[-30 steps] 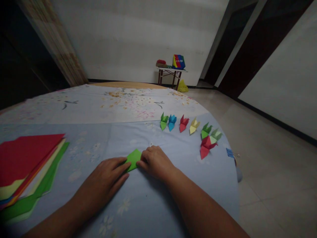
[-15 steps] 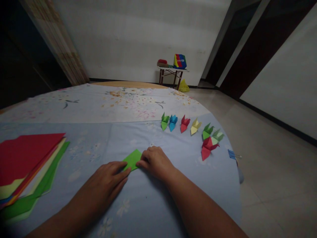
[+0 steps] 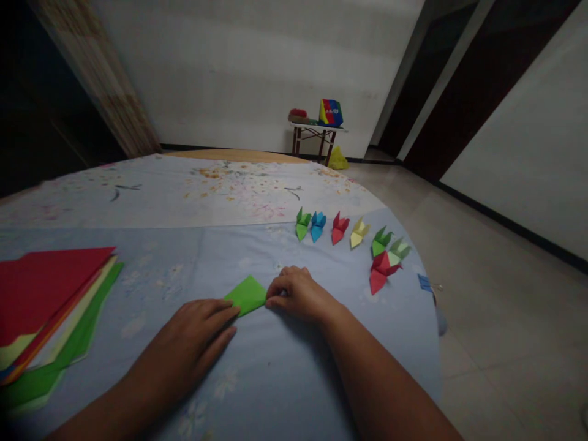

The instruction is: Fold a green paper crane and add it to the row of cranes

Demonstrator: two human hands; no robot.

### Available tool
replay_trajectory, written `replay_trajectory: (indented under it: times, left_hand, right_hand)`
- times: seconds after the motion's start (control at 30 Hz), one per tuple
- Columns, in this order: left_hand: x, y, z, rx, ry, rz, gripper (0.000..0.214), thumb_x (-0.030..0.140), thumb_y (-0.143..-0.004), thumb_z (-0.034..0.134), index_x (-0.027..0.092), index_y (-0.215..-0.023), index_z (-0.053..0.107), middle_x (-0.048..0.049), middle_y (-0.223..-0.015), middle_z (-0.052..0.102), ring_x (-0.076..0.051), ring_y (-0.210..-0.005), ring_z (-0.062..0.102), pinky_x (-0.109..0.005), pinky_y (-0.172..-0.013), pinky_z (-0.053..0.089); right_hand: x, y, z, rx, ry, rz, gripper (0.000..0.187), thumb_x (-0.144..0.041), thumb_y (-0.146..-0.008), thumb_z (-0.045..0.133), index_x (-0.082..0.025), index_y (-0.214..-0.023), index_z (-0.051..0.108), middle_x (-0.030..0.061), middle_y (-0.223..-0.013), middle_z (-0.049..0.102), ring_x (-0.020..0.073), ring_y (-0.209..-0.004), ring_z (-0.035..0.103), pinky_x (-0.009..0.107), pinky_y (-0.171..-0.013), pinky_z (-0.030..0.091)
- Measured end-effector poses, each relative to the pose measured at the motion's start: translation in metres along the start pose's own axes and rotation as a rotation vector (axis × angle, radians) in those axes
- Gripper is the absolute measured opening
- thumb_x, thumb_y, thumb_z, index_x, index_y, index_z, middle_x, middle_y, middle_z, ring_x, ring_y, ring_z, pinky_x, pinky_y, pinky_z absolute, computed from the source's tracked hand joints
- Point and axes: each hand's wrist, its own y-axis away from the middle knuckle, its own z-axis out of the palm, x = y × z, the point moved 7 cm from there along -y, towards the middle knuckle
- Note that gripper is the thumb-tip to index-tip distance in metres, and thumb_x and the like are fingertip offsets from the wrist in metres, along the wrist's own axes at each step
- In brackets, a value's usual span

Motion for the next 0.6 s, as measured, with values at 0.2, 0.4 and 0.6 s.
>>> replay_trajectory:
  times: [0.2, 0.4, 0.6]
  left_hand:
    - [-0.012, -0.012, -0.002, 0.094, 0.083, -0.101, 0.026, 0.034, -0.087, 0.045, 0.018, -0.102, 0.06, -0.0062, -0.091, 0.063, -0.022, -0.087, 0.056, -0.04, -0.083, 0.042]
    - [-0.014, -0.013, -0.001, 0.107, 0.145, -0.134, 0.02, 0.034, -0.086, 0.048, 0.022, -0.08, 0.063, -0.0012, -0.08, 0.062, -0.02, -0.081, 0.055, -0.04, -0.083, 0.038]
    - [-0.014, -0.007, 0.002, 0.095, 0.157, -0.138, 0.016, 0.036, -0.082, 0.053, 0.027, -0.082, 0.067, -0.0012, -0.093, 0.061, -0.022, -0.091, 0.053, -0.042, -0.086, 0.035]
  right_hand:
    - [0.003, -0.003, 0.002, -0.014, -0.05, 0.023, 0.01, -0.031, -0.075, 0.068, -0.023, -0.081, 0.069, 0.0007, -0.08, 0.059, 0.0161, -0.087, 0.052, 0.03, -0.082, 0.031]
    - [0.003, -0.002, 0.001, -0.018, -0.06, 0.027, 0.011, -0.031, -0.075, 0.068, -0.023, -0.081, 0.07, 0.0007, -0.081, 0.059, 0.0159, -0.087, 0.052, 0.03, -0.082, 0.03]
    - [0.004, -0.004, 0.001, -0.03, -0.082, 0.026, 0.01, -0.03, -0.075, 0.068, -0.023, -0.081, 0.071, 0.0003, -0.078, 0.06, 0.015, -0.084, 0.053, 0.029, -0.08, 0.031]
